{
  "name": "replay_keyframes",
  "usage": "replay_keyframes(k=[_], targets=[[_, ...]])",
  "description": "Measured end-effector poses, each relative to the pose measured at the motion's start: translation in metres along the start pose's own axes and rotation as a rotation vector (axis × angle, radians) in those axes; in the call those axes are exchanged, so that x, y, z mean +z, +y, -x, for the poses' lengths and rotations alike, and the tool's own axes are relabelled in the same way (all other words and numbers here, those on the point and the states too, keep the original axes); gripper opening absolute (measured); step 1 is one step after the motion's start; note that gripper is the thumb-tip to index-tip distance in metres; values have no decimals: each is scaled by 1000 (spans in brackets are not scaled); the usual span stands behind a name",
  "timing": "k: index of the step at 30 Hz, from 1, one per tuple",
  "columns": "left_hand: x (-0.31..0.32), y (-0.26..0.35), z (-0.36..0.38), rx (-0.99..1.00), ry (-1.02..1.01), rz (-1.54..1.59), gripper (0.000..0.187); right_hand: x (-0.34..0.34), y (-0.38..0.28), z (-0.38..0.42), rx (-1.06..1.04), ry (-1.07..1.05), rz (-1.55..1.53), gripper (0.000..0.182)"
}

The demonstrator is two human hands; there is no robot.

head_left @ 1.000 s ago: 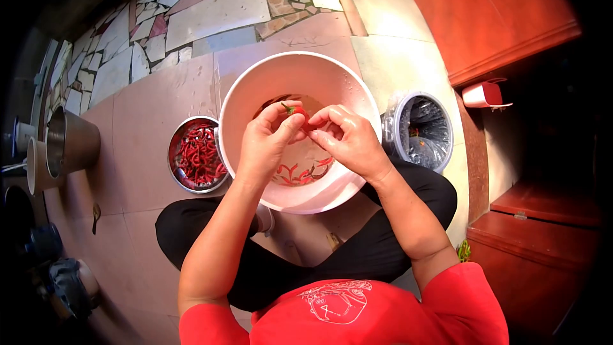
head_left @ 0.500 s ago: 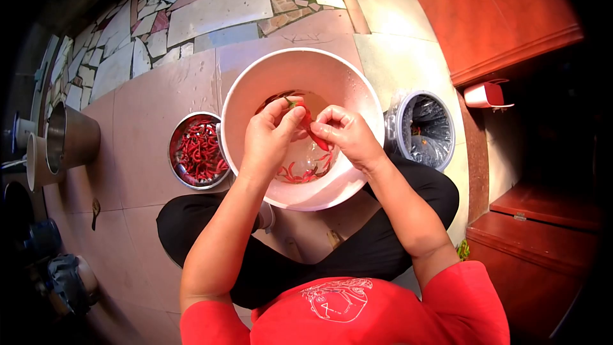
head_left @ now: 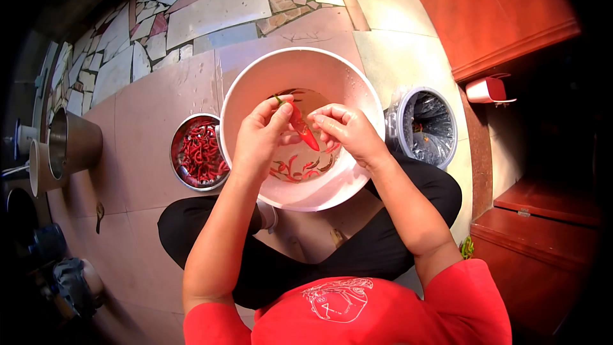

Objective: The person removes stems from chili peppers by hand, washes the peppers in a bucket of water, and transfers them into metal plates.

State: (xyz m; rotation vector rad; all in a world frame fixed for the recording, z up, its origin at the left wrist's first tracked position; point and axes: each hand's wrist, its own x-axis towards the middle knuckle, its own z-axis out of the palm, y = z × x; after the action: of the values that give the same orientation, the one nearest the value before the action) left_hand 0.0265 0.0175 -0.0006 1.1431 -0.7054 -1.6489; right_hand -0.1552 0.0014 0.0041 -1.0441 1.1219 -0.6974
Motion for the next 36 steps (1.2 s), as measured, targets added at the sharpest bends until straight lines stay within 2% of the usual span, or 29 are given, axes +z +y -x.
replay_keyframes(k=[2,4,5,7,8,9,12,16,17,18,19,22,23,24,26,28,30,32,34,36], targets=[[2,1,0,34,15,-114,26,1,-2,3,8,-20,74,20],[6,-2,1,68,26,-227,28,5,6,2,-109,-38,201,20],[9,-3,1,104,46,-295,29,5,6,2,-9,-70,184,18],[11,-6,1,139,65,-365,30,9,4,4,42,-74,144,17],[10,-10,-1,196,70,-500,31,11,4,4,92,-80,105,16],[9,-11,-2,253,76,-636,32,12,11,2,48,-67,86,15],[11,-12,1,331,42,-750,34,13,26,-3,10,-22,126,16],[12,-9,-3,252,9,-820,34,18,30,-1,41,-3,75,14],[12,-7,-3,249,9,-821,34,19,32,-1,-220,58,419,14],[13,-3,-4,201,12,-791,34,19,33,-1,-483,119,762,14],[14,2,-3,155,14,-761,33,19,29,1,-483,111,788,16],[9,13,-1,-64,25,-309,33,11,37,-6,-446,124,708,17],[0,5,-7,-90,-31,-177,32,9,39,-8,-450,125,707,17],[-2,8,-7,-86,-31,-180,32,9,37,-10,-486,120,584,20],[-3,11,-4,-144,-102,78,31,5,32,-10,-521,116,459,23],[-3,8,-4,-143,-119,95,30,4,11,-3,-147,12,126,25],[-4,5,-6,-123,-119,85,31,8,2,0,-96,42,95,22],[-3,4,-6,-126,-112,66,30,13,8,-2,-402,119,102,23],[-1,4,-6,-126,-106,47,29,16,1,4,-439,151,148,23],[1,4,-4,-97,-125,12,25,16,-8,10,-508,191,521,21]])
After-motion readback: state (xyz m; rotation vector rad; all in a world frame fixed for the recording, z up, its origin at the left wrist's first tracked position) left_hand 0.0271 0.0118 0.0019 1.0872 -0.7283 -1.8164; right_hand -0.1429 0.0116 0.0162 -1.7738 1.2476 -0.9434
